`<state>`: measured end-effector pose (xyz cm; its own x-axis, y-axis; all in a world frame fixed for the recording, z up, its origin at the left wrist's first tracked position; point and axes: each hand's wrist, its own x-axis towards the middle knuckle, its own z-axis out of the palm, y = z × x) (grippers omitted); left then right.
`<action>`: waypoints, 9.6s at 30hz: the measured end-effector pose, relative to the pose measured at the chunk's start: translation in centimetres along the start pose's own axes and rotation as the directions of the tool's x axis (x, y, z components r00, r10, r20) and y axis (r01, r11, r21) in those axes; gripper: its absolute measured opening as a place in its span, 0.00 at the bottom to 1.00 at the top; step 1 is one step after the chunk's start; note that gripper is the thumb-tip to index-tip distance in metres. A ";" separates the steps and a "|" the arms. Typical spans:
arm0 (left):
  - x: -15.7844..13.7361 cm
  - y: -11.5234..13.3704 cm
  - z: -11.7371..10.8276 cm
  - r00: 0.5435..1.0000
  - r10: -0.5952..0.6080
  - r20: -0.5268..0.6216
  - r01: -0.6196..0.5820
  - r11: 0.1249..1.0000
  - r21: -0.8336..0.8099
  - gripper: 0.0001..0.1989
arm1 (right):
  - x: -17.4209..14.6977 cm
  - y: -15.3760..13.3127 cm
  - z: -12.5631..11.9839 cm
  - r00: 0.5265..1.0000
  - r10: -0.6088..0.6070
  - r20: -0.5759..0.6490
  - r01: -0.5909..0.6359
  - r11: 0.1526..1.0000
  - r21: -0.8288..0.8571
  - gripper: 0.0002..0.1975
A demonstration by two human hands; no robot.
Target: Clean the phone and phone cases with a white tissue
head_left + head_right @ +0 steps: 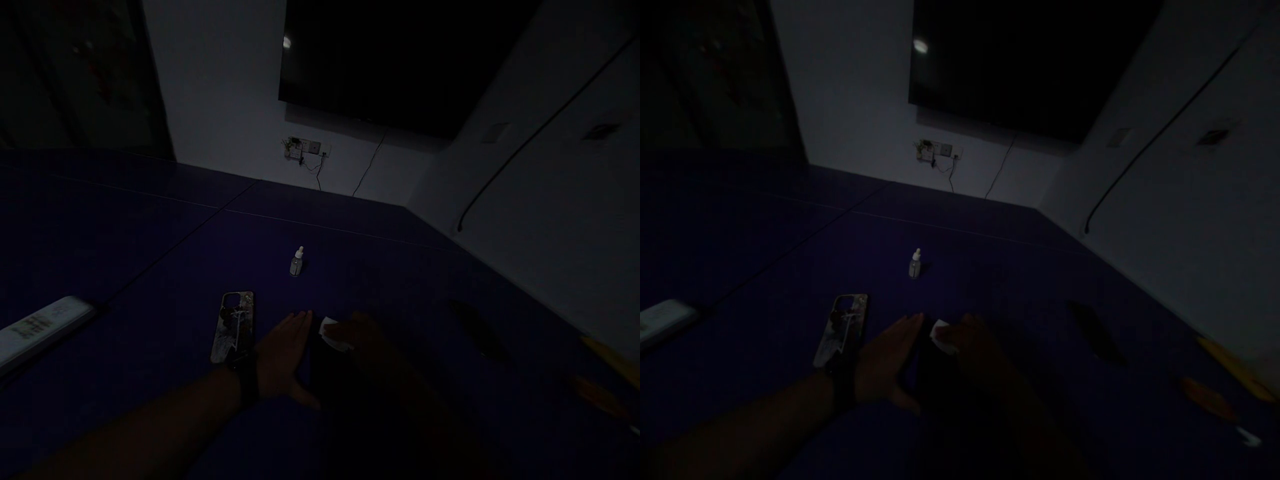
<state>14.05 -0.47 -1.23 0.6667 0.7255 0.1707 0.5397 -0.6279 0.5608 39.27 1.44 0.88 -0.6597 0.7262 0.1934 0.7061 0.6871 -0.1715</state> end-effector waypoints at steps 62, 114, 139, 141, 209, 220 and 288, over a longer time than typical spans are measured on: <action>1.6 -2.3 -0.6 0.986 0.123 0.112 -0.134 0.986 0.096 0.82 | -0.9 0.2 0.9 0.966 -0.141 -0.217 0.213 0.911 0.354 0.09; 2.3 -1.0 -1.3 0.981 0.168 0.092 -0.174 0.983 0.056 0.78 | -1.6 0.8 -0.2 0.994 -0.043 -0.096 0.072 0.946 0.315 0.10; 2.4 -1.0 -1.1 0.980 0.160 0.115 -0.170 0.982 0.079 0.79 | -1.4 0.8 -0.3 0.988 -0.101 -0.116 0.129 0.954 0.272 0.09; 2.4 -0.9 -1.2 0.980 0.153 0.129 -0.164 0.983 0.081 0.79 | -1.3 0.4 0.0 0.983 -0.131 -0.132 0.163 0.947 0.276 0.10; 2.5 -0.8 -1.2 0.982 0.123 0.142 -0.131 0.990 0.047 0.79 | 0.1 -0.8 1.6 0.980 -0.197 -0.013 0.193 0.944 0.269 0.16; 2.6 -0.7 -1.4 0.981 0.137 0.134 -0.144 0.989 0.041 0.79 | 0.0 -1.9 -1.0 0.992 -0.117 0.036 0.112 0.987 0.112 0.14; 2.5 -0.6 -1.4 0.979 0.141 0.149 -0.160 0.979 0.125 0.76 | 0.3 -2.2 -0.1 0.962 -0.222 -0.160 0.252 0.946 0.205 0.09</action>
<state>14.63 2.10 0.00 0.8052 0.5796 0.1253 0.4859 -0.7660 0.4209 37.60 0.13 1.42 -0.7500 0.5422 0.3788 0.4487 0.8379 -0.3109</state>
